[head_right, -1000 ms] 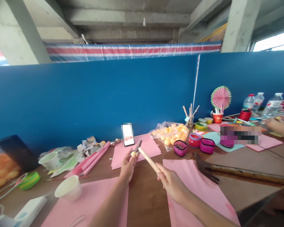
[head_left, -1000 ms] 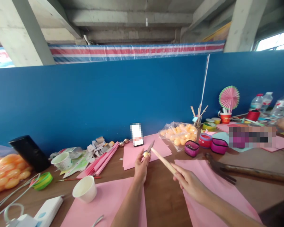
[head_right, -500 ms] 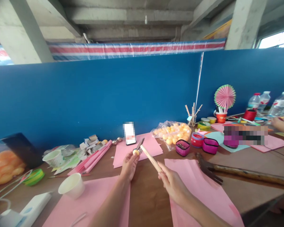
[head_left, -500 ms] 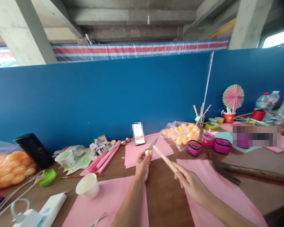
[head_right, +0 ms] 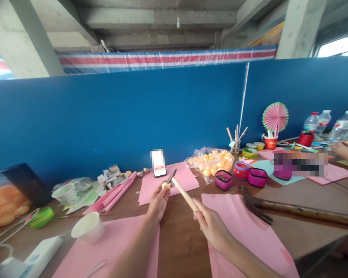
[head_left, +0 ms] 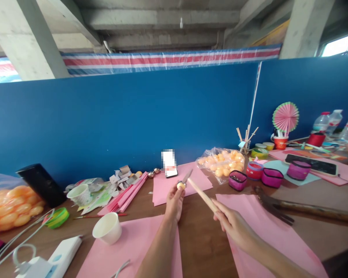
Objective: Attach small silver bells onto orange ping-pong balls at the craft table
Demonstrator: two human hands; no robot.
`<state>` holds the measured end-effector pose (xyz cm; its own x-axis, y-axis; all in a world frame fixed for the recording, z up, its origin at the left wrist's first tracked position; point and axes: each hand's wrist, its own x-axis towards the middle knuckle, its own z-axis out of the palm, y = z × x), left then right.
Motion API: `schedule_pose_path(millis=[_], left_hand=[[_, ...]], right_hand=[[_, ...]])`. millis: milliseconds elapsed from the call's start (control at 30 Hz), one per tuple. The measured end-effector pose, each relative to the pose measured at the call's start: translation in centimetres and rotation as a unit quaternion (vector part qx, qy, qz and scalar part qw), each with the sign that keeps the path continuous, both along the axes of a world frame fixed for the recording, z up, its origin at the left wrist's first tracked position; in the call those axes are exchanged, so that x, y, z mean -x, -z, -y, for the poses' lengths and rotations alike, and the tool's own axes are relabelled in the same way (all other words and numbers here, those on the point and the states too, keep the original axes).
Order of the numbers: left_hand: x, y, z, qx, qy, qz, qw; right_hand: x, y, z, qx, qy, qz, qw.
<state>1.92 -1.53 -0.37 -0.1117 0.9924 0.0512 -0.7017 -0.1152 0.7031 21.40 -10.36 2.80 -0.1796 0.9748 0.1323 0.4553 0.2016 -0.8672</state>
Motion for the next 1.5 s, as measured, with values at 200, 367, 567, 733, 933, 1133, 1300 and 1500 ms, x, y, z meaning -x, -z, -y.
schedule_pose_path(millis=[200, 367, 567, 733, 933, 1133, 1300, 1500], left_hand=[[-0.01, -0.12, -0.01, 0.005, -0.002, -0.005, 1.0], [-0.03, -0.03, 0.09, 0.0, 0.015, -0.013, 1.0], [-0.06, -0.25, 0.2, -0.007, 0.033, -0.003, 0.999], [0.07, -0.29, 0.1, 0.028, 0.001, 0.014, 1.0], [0.04, 0.01, -0.09, 0.015, -0.002, 0.024, 1.0], [0.11, 0.05, 0.0, 0.021, 0.007, 0.02, 1.0], [0.12, -0.25, 0.15, 0.011, 0.015, 0.025, 1.0], [0.28, 0.07, -0.03, 0.021, 0.015, 0.023, 0.999]], right_hand=[[0.01, -0.12, 0.04, -0.007, 0.015, -0.017, 1.0], [0.07, -0.15, 0.03, 0.007, -0.001, -0.028, 1.0], [0.15, -0.12, 0.23, 0.013, 0.004, -0.028, 1.0], [0.32, -0.08, 0.36, 0.001, 0.017, -0.028, 0.999], [0.55, -0.14, 0.47, 0.001, 0.001, -0.014, 1.0], [0.51, 0.18, 0.46, -0.003, 0.008, 0.003, 1.0], [0.43, 0.45, 0.54, -0.017, 0.028, -0.006, 0.999], [0.52, 0.48, 0.68, -0.024, 0.016, 0.0, 1.0]])
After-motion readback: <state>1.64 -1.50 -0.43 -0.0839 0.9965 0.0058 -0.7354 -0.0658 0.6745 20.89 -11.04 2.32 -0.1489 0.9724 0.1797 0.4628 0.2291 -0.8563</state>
